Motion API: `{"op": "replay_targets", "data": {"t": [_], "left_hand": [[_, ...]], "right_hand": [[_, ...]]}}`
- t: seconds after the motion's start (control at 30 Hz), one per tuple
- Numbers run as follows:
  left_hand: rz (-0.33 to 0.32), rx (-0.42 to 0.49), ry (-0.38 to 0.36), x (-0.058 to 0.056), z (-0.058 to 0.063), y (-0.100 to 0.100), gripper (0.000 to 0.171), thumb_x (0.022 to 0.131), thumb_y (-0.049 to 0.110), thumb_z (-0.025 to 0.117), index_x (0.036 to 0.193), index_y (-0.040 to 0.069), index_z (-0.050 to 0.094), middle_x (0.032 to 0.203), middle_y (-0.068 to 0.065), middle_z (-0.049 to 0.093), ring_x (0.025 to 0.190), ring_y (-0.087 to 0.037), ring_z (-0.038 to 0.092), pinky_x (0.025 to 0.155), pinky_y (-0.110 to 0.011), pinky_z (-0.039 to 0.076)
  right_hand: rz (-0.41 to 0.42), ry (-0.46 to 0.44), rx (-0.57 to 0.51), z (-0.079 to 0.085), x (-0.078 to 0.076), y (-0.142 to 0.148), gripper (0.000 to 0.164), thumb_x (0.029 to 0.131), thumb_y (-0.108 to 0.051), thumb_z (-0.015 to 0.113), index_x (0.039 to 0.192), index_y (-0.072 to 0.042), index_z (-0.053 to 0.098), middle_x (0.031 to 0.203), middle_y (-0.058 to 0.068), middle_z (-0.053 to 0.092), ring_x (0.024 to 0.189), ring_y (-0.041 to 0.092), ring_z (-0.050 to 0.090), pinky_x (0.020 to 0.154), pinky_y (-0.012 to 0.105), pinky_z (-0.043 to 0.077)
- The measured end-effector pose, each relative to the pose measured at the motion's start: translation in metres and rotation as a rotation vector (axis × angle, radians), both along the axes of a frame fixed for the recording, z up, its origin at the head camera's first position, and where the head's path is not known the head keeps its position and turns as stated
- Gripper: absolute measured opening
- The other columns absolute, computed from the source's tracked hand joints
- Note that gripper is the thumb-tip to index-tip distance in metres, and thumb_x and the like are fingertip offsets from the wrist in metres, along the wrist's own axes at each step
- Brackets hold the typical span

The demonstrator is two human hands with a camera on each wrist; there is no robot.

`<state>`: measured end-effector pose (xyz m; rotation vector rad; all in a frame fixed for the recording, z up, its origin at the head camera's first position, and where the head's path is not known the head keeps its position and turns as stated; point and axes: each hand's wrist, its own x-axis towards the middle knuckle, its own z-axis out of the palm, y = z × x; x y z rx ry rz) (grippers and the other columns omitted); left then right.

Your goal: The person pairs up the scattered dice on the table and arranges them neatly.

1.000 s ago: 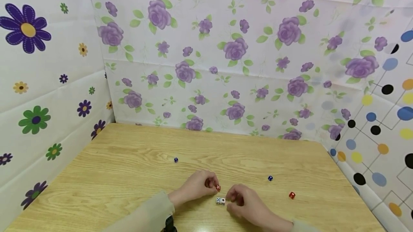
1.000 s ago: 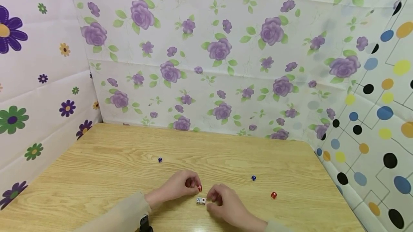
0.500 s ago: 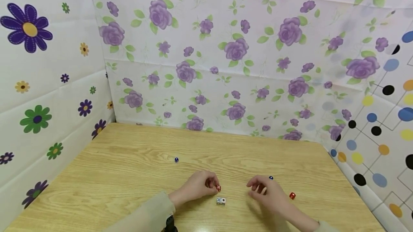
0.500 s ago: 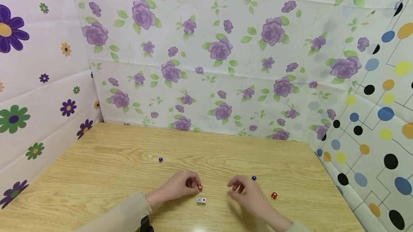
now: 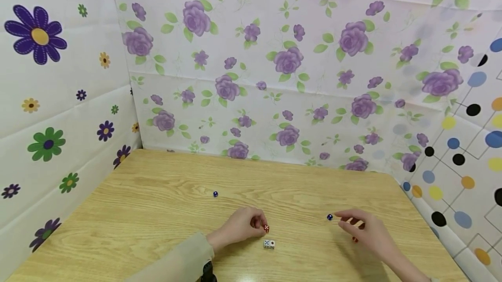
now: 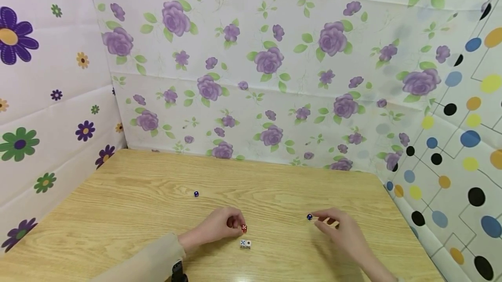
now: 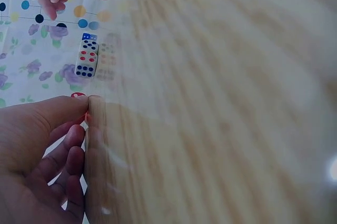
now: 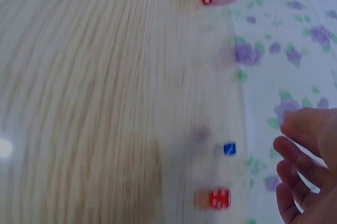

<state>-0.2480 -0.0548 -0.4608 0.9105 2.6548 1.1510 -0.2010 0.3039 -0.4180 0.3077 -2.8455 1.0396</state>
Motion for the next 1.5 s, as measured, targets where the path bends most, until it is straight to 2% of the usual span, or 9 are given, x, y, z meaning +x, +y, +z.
{"op": "replay_targets", "data": {"t": [0.13, 0.3, 0.57, 0.7, 1.1, 1.3, 1.5], "left_hand": [[-0.001, 0.003, -0.005, 0.0, 0.0, 0.0, 0.008, 0.085, 0.014, 0.077, 0.088, 0.014, 0.07, 0.071, 0.01, 0.057, 0.061, 0.001, 0.045, 0.061, -0.016, 0.039], [-0.002, 0.006, -0.005, 0.001, 0.001, 0.0, 0.007, 0.085, 0.014, 0.077, 0.088, 0.014, 0.07, 0.07, 0.009, 0.057, 0.06, 0.001, 0.045, 0.061, -0.016, 0.039], [0.006, 0.009, 0.002, 0.002, 0.001, 0.0, 0.008, 0.084, 0.015, 0.078, 0.088, 0.013, 0.07, 0.07, 0.01, 0.057, 0.061, 0.002, 0.045, 0.061, -0.016, 0.038], [0.005, 0.016, -0.005, 0.002, 0.002, 0.0, 0.008, 0.084, 0.014, 0.077, 0.088, 0.013, 0.07, 0.07, 0.009, 0.057, 0.06, 0.001, 0.045, 0.061, -0.016, 0.039], [0.0, 0.031, -0.021, 0.003, 0.001, 0.001, 0.008, 0.084, 0.013, 0.078, 0.087, 0.013, 0.07, 0.071, 0.008, 0.058, 0.06, 0.001, 0.046, 0.06, -0.016, 0.04], [0.003, 0.031, -0.011, 0.003, 0.0, 0.001, 0.008, 0.084, 0.013, 0.078, 0.087, 0.014, 0.07, 0.07, 0.008, 0.058, 0.06, 0.001, 0.046, 0.06, -0.016, 0.039], [0.009, 0.027, -0.014, 0.003, 0.0, 0.0, 0.008, 0.084, 0.013, 0.078, 0.088, 0.014, 0.071, 0.071, 0.008, 0.058, 0.06, 0.002, 0.045, 0.059, -0.016, 0.039]], "right_hand": [[0.017, 0.034, 0.067, -0.007, -0.003, 0.022, 0.027, 0.094, -0.029, 0.067, 0.119, -0.02, 0.071, 0.103, 0.001, 0.072, 0.074, -0.001, 0.06, 0.063, 0.022, 0.049], [0.101, 0.058, 0.116, -0.021, -0.009, 0.049, 0.025, 0.095, -0.031, 0.066, 0.117, -0.023, 0.072, 0.112, -0.004, 0.071, 0.087, -0.006, 0.055, 0.067, 0.021, 0.046], [0.408, 0.059, -0.039, -0.035, -0.015, 0.079, 0.024, 0.097, -0.01, 0.062, 0.119, -0.009, 0.069, 0.111, 0.008, 0.07, 0.09, 0.004, 0.063, 0.066, 0.024, 0.052], [0.442, 0.034, -0.054, -0.04, -0.017, 0.085, 0.026, 0.095, -0.011, 0.064, 0.12, -0.008, 0.069, 0.107, 0.005, 0.07, 0.087, 0.006, 0.063, 0.067, 0.024, 0.052], [0.37, -0.031, -0.024, -0.047, -0.019, 0.088, 0.022, 0.094, -0.019, 0.067, 0.115, -0.015, 0.072, 0.099, -0.006, 0.068, 0.08, 0.002, 0.057, 0.063, 0.023, 0.047], [0.254, -0.03, -0.002, -0.048, -0.017, 0.081, 0.019, 0.092, -0.025, 0.07, 0.108, -0.016, 0.073, 0.096, -0.006, 0.068, 0.078, -0.001, 0.056, 0.064, 0.021, 0.046], [0.147, -0.072, -0.017, -0.049, -0.018, 0.069, 0.02, 0.091, -0.028, 0.071, 0.106, -0.016, 0.073, 0.089, -0.005, 0.069, 0.073, -0.001, 0.056, 0.063, 0.021, 0.045]]}}
